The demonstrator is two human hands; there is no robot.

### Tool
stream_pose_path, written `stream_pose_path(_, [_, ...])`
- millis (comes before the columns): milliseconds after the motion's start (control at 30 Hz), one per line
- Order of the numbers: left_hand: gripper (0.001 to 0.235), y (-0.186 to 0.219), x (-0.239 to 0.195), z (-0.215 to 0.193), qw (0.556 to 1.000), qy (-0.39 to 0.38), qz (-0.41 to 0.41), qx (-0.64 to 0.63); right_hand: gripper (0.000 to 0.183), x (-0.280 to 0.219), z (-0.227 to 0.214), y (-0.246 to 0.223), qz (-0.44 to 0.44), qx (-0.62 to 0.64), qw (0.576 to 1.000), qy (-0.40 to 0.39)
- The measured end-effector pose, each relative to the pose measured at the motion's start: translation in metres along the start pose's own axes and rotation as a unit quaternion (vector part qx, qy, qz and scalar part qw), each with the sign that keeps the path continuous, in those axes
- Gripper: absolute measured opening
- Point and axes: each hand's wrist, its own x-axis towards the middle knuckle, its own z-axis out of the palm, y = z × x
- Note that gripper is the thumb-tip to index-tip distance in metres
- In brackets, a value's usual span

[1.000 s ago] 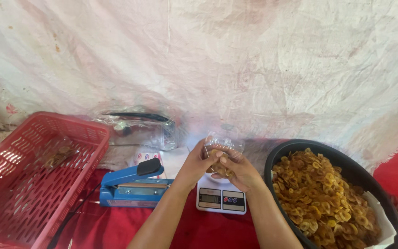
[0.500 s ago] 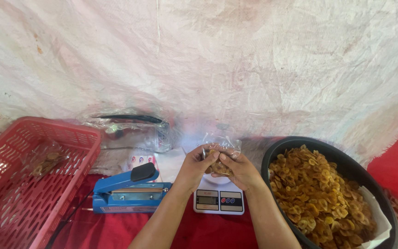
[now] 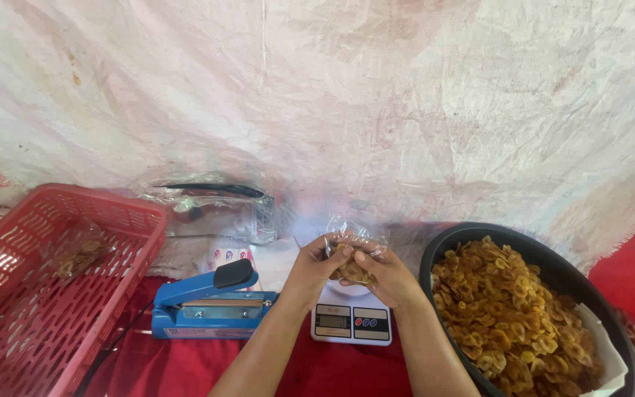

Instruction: The person weighs dried food items on a digital scale, places them into clear plastic bags, and seals the bags using a handheld heat sealer. The sealed packages are then placed into a red plastic basket. The process is repeated multiple times throughout the video.

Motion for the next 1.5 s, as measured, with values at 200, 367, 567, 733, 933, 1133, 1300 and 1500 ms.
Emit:
stream_pose_path(200, [0.034, -0.003, 0.003, 0.001, 0.998, -0.010, 0.045, -0.038, 0.028, 0.003, -0.002, 0.001, -0.047, -0.068, 0.996, 0.035])
stream_pose_path(367, [0.037, -0.007, -0.003, 0.006, 0.997, -0.015, 0.060, -0.048, 0.022, 0.001, -0.002, -0.001, -0.059, -0.112, 0.991, 0.053])
stream_pose_path(567, [0.024, -0.016, 0.000, 0.004, 0.996, -0.014, 0.075, -0.053, 0.018, 0.003, -0.007, 0.001, -0.048, -0.103, 0.992, 0.061])
stream_pose_path(733, [0.022, -0.018, -0.001, 0.000, 0.995, -0.027, 0.086, -0.051, 0.020, -0.001, -0.003, 0.000, -0.043, -0.117, 0.990, 0.066])
stream_pose_path(933, [0.025, -0.013, -0.003, 0.003, 0.996, -0.018, 0.071, -0.059, 0.020, 0.000, -0.005, 0.002, -0.047, -0.112, 0.991, 0.052])
stream_pose_path(1133, [0.027, 0.009, -0.020, 0.012, 0.991, -0.034, 0.117, -0.053, 0.027, -0.002, -0.008, 0.005, -0.068, -0.121, 0.990, -0.020])
stream_pose_path(1300, [0.019, 0.072, -0.073, 0.013, 0.960, 0.089, 0.235, 0.124, 0.037, 0.002, -0.002, 0.004, -0.093, -0.126, 0.985, -0.074])
stream_pose_path(1500, [0.012, 0.184, -0.117, -0.095, 0.870, 0.335, 0.273, 0.235, 0.024, 0.012, 0.011, 0.022, -0.007, -0.418, 0.908, -0.035])
